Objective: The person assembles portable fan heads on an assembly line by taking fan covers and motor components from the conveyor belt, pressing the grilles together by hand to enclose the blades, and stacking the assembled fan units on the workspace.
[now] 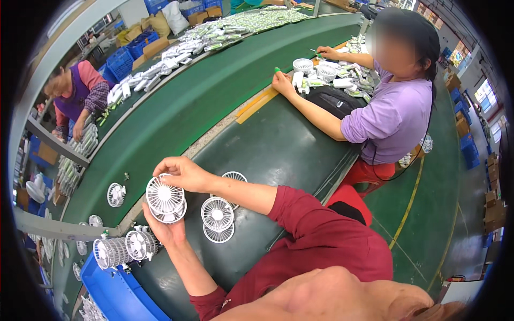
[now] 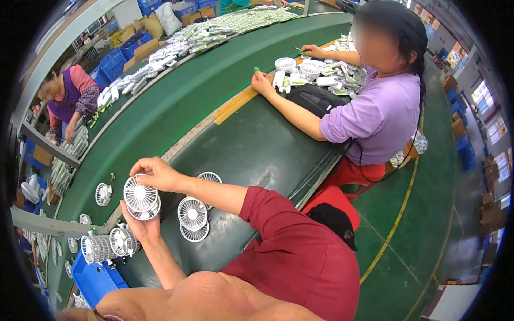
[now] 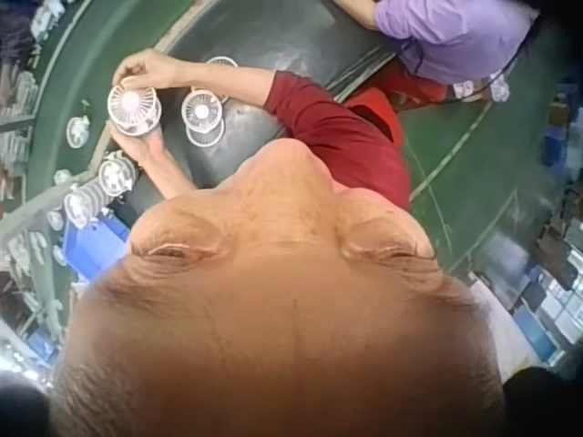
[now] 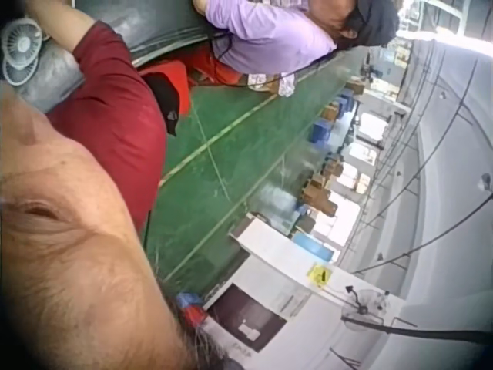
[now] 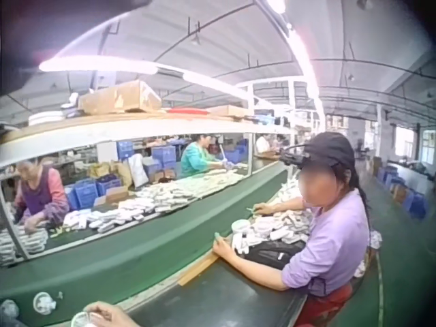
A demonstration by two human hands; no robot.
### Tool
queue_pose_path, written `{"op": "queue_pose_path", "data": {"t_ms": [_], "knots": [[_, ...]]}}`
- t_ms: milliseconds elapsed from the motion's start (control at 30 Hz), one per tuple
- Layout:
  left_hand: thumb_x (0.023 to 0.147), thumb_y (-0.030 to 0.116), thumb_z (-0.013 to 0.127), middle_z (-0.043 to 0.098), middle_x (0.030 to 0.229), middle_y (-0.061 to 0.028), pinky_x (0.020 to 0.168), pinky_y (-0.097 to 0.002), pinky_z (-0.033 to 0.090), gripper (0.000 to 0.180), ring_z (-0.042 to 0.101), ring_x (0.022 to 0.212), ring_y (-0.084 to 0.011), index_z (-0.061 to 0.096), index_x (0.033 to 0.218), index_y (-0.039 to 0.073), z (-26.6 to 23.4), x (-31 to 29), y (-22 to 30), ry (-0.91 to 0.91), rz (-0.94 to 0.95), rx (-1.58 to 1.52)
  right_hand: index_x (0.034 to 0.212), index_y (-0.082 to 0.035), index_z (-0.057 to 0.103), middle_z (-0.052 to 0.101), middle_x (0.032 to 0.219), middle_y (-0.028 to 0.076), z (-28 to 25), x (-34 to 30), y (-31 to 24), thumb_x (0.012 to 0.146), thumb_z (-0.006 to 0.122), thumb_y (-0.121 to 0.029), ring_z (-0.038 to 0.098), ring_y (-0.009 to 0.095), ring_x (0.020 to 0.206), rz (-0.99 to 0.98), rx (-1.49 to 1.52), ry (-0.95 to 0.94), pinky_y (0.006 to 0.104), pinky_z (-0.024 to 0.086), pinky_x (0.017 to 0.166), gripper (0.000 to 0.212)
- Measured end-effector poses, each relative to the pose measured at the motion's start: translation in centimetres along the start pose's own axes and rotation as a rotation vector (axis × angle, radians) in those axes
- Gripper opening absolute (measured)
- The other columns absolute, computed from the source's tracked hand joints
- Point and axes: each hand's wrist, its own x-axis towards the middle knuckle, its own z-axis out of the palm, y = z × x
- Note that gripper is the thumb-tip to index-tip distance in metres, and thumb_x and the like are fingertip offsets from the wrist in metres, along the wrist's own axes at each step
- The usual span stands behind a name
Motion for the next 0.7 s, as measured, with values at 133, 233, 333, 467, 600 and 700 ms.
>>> {"op": "queue_pose_path", "data": {"t_ms": [133,233,333,467,600,700], "knots": [[0.096,0.042,0.045,0.057,0.125,-0.0083,0.091,-0.0481,0.049,0.044,0.056,0.112,-0.0259,0.052,0.125,0.010,-1.2,0.0,0.3,0.011,-0.017,-0.045,0.104,-0.004,0.061,0.062,0.102,0.011,2.1,-1.3,-0.3,0.079,0.065,-0.015,0.059,0.030,0.097,-0.185,-0.757,-0.017,0.0394,0.048,0.085,0.028],[0.095,0.043,0.046,0.056,0.125,-0.0089,0.092,-0.0439,0.049,0.045,0.055,0.113,-0.0249,0.050,0.126,0.010,-1.3,-0.4,0.1,-0.059,0.003,-0.003,0.118,-0.008,0.056,0.051,0.126,0.016,2.3,-2.1,0.6,0.074,0.071,-0.029,0.043,0.036,0.120,-0.494,-0.993,-0.143,0.0464,0.038,0.098,0.051],[0.096,0.043,0.044,0.055,0.126,-0.0084,0.094,-0.0429,0.047,0.045,0.055,0.114,-0.0257,0.050,0.127,0.011,-0.6,-1.2,0.2,0.013,0.061,0.030,0.133,-0.008,0.045,0.037,0.139,0.024,2.6,-2.7,0.4,0.074,0.069,-0.044,0.037,0.041,0.125,-0.404,-0.890,-0.290,0.0501,0.032,0.104,0.073],[0.098,0.039,0.040,0.053,0.120,-0.0097,0.094,-0.0412,0.046,0.043,0.054,0.113,-0.0260,0.048,0.124,0.006,1.4,-2.4,-0.6,0.090,0.412,0.242,0.136,-0.005,0.038,0.037,0.136,0.025,4.1,-3.3,1.6,0.080,0.061,-0.050,0.037,0.042,0.124,-0.382,-0.721,-0.233,0.0496,0.031,0.104,0.075],[0.100,0.034,0.034,0.044,0.125,-0.0129,0.100,-0.0378,0.039,0.043,0.047,0.116,-0.0249,0.039,0.127,0.001,3.0,-3.0,-2.7,0.264,0.993,0.830,0.136,0.000,0.033,0.043,0.131,0.020,5.3,-3.3,1.1,0.092,0.046,-0.052,0.041,0.031,0.126,-0.179,-0.338,-0.257,0.0393,0.032,0.104,0.070],[0.097,0.034,0.045,0.043,0.125,-0.0161,0.098,-0.0409,0.038,0.046,0.046,0.115,-0.0279,0.040,0.128,0.000,3.1,-2.3,-3.8,0.300,1.084,1.168,0.133,-0.002,0.034,0.047,0.123,0.012,4.3,-2.1,3.3,0.097,0.043,-0.040,0.044,0.019,0.118,-0.260,-0.274,-0.231,0.0327,0.035,0.102,0.053]]}}
